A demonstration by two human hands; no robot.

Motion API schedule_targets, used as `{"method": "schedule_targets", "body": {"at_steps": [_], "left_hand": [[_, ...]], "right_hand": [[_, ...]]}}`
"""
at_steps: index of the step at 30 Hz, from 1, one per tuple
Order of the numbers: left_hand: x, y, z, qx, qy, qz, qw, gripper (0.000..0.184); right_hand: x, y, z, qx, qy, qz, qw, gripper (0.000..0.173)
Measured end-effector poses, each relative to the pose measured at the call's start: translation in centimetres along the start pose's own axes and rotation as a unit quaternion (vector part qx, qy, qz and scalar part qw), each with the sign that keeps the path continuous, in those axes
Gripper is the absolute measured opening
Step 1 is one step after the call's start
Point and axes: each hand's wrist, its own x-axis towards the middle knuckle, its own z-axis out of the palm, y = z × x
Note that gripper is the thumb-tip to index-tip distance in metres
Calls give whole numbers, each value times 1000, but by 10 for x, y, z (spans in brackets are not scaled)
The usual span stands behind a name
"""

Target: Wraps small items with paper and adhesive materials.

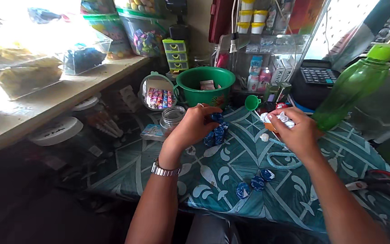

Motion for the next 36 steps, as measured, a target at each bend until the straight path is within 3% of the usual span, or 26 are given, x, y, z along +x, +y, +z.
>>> {"method": "schedule_targets", "body": {"at_steps": [8,24,27,29,31,34,36], "left_hand": [[14,-9,35,75,-3,6,997,36],[16,-12,41,103,-4,-18,994,46],[16,-7,42,85,48,49,994,45],[15,5,44,22,69,122,990,25],[10,19,51,-61,-23,163,984,19],[-3,45,68,-88,-251,148,953,56],[-9,57,74,-61,-337,112,933,69]], "right_hand": [[-2,0,2,-12,-18,-2,1000,17],[-2,-3,2,-3,-30,1,1000,15],[-2,-1,0,-5,-24,-4,1000,17],[0,0,-3,-14,-20,-8,1000,19],[2,1,-6,-17,-19,-4,1000,20],[2,2,-6,-23,-19,4,1000,19],[2,2,-5,-22,-18,5,1000,17]]}}
